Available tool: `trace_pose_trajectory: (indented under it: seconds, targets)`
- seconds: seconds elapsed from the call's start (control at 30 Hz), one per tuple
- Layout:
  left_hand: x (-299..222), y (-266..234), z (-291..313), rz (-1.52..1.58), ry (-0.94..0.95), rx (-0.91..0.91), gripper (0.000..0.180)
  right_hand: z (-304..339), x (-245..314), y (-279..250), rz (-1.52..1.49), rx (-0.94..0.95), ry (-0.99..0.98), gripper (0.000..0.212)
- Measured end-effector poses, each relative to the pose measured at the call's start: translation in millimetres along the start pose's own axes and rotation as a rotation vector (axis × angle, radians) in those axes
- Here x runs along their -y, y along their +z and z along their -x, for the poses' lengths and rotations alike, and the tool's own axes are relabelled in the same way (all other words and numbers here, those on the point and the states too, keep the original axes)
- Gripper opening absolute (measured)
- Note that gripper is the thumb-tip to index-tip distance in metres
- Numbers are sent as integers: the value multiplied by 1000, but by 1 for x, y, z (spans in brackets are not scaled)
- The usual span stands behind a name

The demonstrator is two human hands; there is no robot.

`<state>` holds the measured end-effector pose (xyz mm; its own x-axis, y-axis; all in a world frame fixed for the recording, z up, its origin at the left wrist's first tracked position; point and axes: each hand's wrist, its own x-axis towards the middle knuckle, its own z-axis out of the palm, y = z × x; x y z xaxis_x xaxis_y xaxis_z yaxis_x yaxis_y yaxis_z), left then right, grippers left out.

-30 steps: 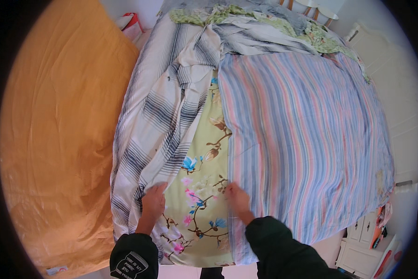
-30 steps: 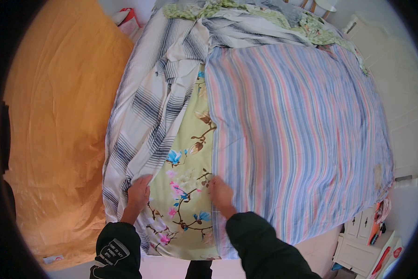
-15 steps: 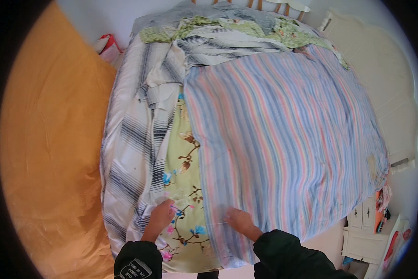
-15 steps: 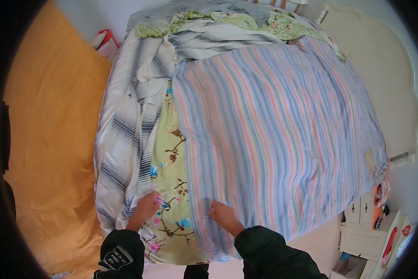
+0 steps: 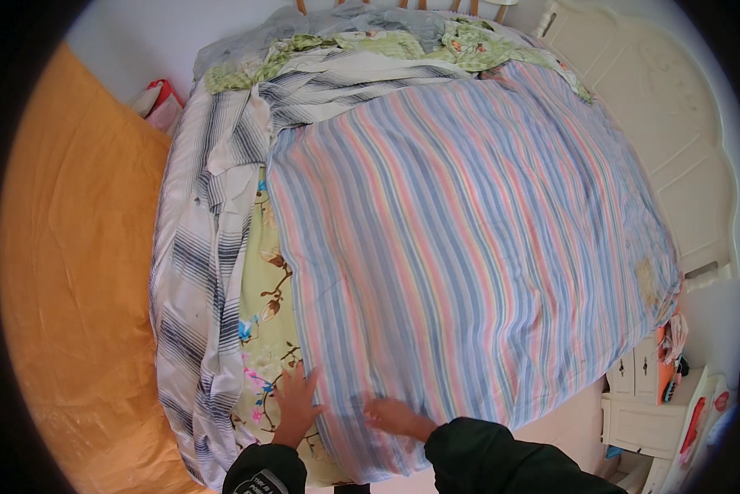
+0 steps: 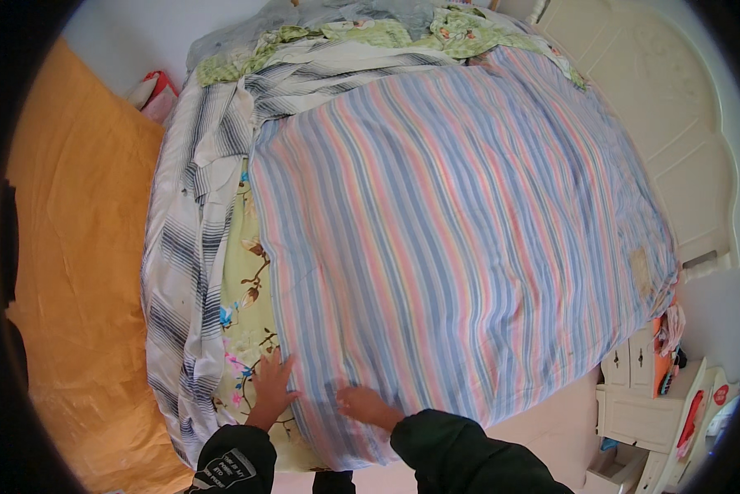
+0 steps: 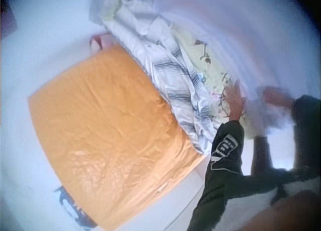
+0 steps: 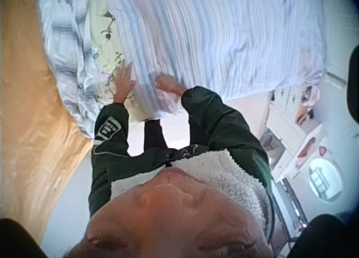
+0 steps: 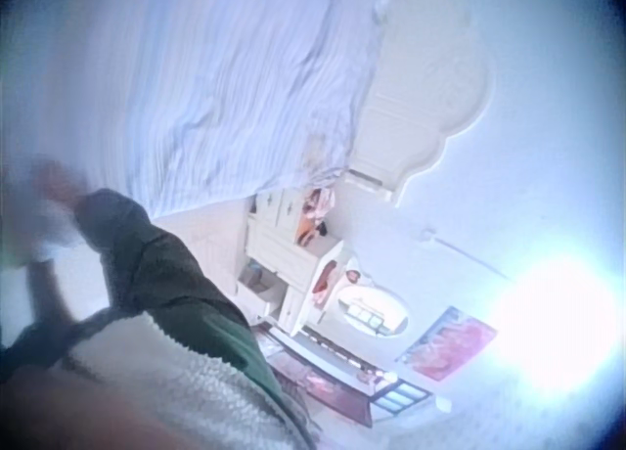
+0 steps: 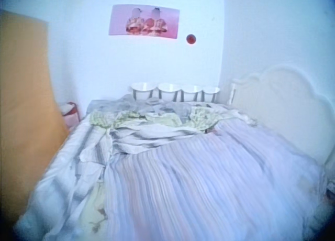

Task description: The person smooths and arranges multiple bed linens on a bed, including a striped sheet, a black-and-white striped sheet, and a green checkered sheet with bear graphics. They pull, fold, and tuck the linens to cover the mattress evenly.

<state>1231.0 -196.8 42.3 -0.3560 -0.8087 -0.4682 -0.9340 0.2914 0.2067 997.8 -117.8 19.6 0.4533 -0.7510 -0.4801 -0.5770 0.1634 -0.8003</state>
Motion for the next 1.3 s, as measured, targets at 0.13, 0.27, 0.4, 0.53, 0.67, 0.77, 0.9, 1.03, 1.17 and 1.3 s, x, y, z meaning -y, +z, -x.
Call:
trace_pose_trajectory:
  seconds: [0.13,0.27,0.4,0.53,0.67,0.77,0.9,1.03,1.17,1.3]
  targets:
    - [-9,5,6,27,-64,-18,103,-12,-34,-38,76,36,50,24]
    - [-13,12,20,56,-106,-92,109,-22,-50,-23,136,-109,-127,30]
    - [-9,20,26,44,-169,-41,114,-35,-53,-19,176,-198,-95,15]
    - [1,19,17,14,-104,-118,103,-56,-43,-49,-272,84,226,22]
    - [33,-13,-5,332,-135,-195,51,-66,-29,-69,-481,245,430,31]
    - [66,-51,-35,452,-159,-569,25,-68,-27,-70,-510,259,518,31]
    - [117,-106,-93,125,-191,-1029,39,-72,-33,-68,-475,272,509,37]
    - [154,-123,-136,64,-343,-879,45,-79,-38,-66,-401,309,584,45]
    - [181,-110,-171,17,-468,-778,27,-80,-40,-64,-402,309,595,49]
    - [216,-100,-177,503,-462,-935,12,-81,-44,-62,-391,296,607,50]
